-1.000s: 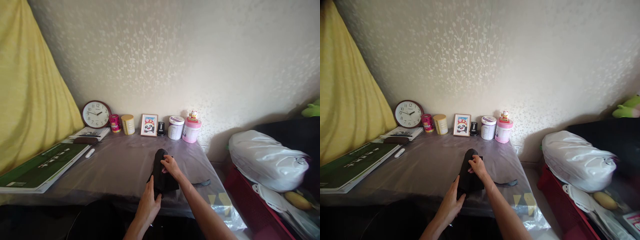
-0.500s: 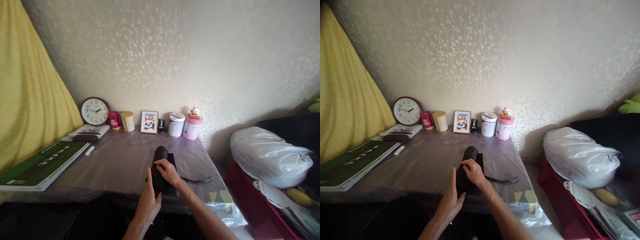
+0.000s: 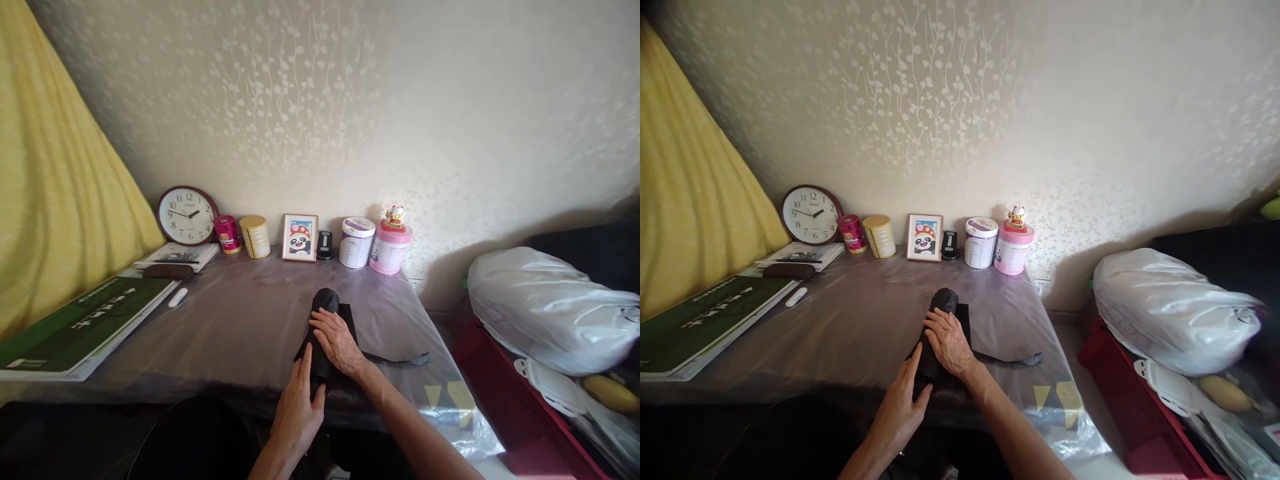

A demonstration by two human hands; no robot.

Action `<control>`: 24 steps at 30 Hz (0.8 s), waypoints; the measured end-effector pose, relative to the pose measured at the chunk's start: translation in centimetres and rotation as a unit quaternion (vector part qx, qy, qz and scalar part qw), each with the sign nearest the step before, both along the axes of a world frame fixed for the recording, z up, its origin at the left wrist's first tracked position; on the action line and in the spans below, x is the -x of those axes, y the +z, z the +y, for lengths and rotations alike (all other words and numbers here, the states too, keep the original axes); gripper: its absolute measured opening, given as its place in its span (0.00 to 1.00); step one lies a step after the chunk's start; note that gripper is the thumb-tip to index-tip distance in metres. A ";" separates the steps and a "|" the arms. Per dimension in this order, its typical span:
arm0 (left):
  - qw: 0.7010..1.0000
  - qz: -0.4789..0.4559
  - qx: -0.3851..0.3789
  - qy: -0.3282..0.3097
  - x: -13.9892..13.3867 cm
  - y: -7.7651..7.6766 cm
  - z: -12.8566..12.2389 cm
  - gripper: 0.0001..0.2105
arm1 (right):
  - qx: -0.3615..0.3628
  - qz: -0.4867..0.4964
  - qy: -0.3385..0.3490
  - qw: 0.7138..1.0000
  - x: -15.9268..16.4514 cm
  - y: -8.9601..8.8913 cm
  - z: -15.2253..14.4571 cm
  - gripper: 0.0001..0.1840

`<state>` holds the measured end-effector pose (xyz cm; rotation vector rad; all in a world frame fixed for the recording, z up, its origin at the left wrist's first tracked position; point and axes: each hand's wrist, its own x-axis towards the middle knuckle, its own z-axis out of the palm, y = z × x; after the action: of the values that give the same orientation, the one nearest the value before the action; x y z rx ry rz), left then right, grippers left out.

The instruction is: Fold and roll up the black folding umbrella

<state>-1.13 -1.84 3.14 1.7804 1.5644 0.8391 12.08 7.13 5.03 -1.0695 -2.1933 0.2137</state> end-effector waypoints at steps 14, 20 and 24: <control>0.999 -0.037 0.028 0.012 0.0 0.6 0.0 0.31 | 0.064 0.017 -0.056 0.996 0.7 -1.0 8.2 0.15; 0.999 -0.041 0.023 0.009 0.2 0.8 -0.1 0.31 | 0.135 0.143 -0.158 0.968 -1.1 -0.7 8.9 0.16; 0.998 -0.055 0.017 0.012 0.3 1.1 -0.2 0.31 | 0.191 0.206 -0.237 0.930 -4.6 -0.7 7.5 0.18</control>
<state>-1.41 -2.08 4.28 1.6664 1.5225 0.9018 16.69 14.62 4.33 -1.5706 -1.4979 0.6035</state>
